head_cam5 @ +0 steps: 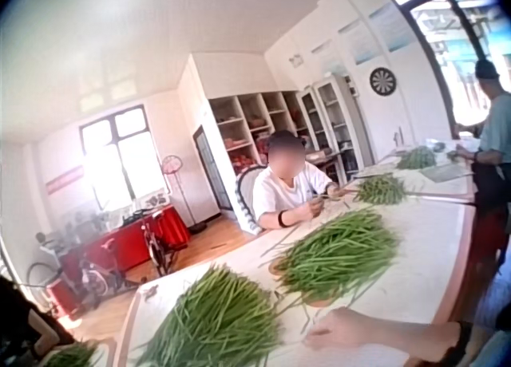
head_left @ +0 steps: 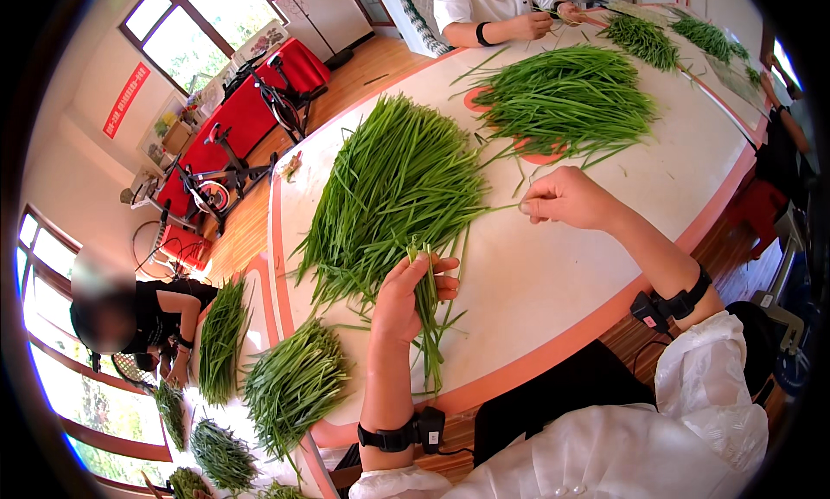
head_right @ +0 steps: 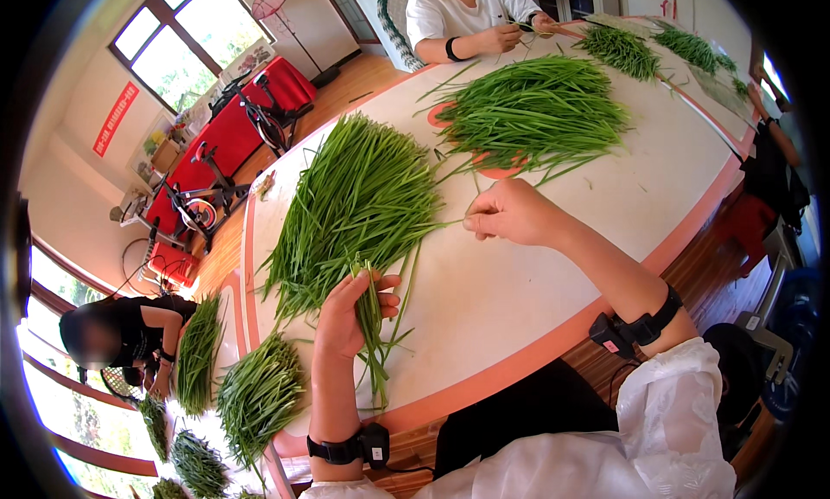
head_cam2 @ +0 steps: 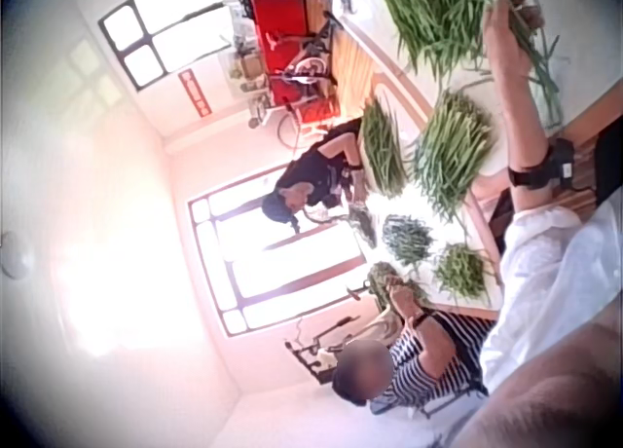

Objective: The person sorts a bundle of chives by hand, picking through the green leaves and placing them into separate piles on the table.

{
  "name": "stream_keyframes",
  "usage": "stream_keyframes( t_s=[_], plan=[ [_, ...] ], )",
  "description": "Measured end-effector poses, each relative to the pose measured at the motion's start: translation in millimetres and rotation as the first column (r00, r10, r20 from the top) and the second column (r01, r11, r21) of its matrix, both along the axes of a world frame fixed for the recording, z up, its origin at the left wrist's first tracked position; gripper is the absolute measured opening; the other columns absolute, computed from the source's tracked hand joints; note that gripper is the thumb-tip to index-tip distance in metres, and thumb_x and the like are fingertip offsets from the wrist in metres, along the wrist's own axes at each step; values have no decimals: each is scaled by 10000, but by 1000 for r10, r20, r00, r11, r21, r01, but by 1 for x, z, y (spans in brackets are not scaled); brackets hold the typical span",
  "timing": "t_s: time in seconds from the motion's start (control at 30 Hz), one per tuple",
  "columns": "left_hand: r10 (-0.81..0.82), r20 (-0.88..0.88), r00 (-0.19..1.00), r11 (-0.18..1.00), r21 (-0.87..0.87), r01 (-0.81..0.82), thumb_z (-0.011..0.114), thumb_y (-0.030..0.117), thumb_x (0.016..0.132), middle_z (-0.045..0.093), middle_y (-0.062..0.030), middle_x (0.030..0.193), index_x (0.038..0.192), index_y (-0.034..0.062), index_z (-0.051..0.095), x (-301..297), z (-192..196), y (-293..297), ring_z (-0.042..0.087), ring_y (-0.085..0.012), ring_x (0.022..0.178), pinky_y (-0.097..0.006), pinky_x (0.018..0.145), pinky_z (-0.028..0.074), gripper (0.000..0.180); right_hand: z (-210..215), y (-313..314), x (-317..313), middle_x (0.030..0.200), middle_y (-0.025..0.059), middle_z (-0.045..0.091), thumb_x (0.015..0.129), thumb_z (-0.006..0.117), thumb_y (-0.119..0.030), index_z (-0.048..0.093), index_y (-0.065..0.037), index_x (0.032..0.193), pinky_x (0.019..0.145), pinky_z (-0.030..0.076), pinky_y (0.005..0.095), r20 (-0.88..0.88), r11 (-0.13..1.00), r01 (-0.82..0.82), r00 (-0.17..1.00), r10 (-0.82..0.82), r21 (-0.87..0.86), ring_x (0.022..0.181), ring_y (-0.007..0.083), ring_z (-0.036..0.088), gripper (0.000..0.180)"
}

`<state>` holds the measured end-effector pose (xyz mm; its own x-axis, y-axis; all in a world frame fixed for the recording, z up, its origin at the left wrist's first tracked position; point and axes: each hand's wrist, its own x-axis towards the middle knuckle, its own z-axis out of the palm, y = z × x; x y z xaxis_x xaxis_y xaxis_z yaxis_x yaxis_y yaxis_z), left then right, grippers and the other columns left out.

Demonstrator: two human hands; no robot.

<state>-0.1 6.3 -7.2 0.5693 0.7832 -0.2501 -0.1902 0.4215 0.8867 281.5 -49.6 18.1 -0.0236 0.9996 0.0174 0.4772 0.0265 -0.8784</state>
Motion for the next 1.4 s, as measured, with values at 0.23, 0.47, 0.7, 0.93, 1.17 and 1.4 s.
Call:
stream_keyframes(
  t_s=[0.23, 0.47, 0.7, 0.93, 1.17, 1.4],
  plan=[
    [-92, 91, 992, 991, 105, 82, 405, 173, 944, 562, -222, 1092, 1014, -37, 486, 5, 9, -9, 604, -282, 915, -382, 797, 498, 236, -1, -8, -22, 634, 134, 587, 768, 556, -203, 600, -30, 656, 592, 450, 429, 539, 949, -210, 841, 53, 235, 605, 333, 567, 211],
    [-231, -196, 953, 937, 218, 272, 425, 207, 950, 596, -114, 957, 1014, -26, 511, 11, 12, -20, 583, -177, 846, -294, 803, 435, 256, -2, -26, -86, 582, 130, 566, 799, 549, -258, 594, -63, 676, 568, 459, 418, 477, 862, -402, 849, 226, 308, 582, 317, 572, 235],
    [-299, -308, 903, 916, 174, 363, 440, 207, 946, 506, -19, 719, 925, 10, 515, 10, 10, -17, 486, -91, 581, -229, 530, 417, 212, -5, -15, -82, 569, 129, 555, 810, 550, -241, 565, -49, 650, 549, 443, 415, 491, 882, -383, 844, 214, 274, 557, 318, 557, 250],
    [-290, -305, 907, 907, 215, 362, 459, 199, 935, 490, -3, 707, 888, 13, 526, 8, 9, -18, 480, -84, 583, -230, 545, 425, 204, 1, -16, -79, 557, 120, 545, 809, 567, -245, 549, -46, 627, 540, 430, 411, 458, 906, -347, 864, 208, 243, 547, 316, 545, 271],
    [-296, -363, 884, 905, 191, 381, 480, 188, 915, 487, 1, 701, 897, 12, 544, 3, 12, -18, 494, -92, 609, -245, 563, 427, 188, -2, -6, -74, 581, 84, 576, 805, 615, -263, 596, -40, 688, 516, 428, 348, 361, 912, -315, 908, 210, 262, 524, 247, 550, 252],
    [-218, -125, 968, 971, 68, 228, 439, 177, 925, 526, -52, 735, 957, -10, 523, 2, 9, -13, 534, -151, 636, -288, 578, 458, 207, -18, 47, -39, 666, 94, 608, 786, 603, -171, 620, -17, 807, 575, 448, 316, 302, 939, -42, 951, -67, 341, 592, 221, 576, 157]
  ],
)
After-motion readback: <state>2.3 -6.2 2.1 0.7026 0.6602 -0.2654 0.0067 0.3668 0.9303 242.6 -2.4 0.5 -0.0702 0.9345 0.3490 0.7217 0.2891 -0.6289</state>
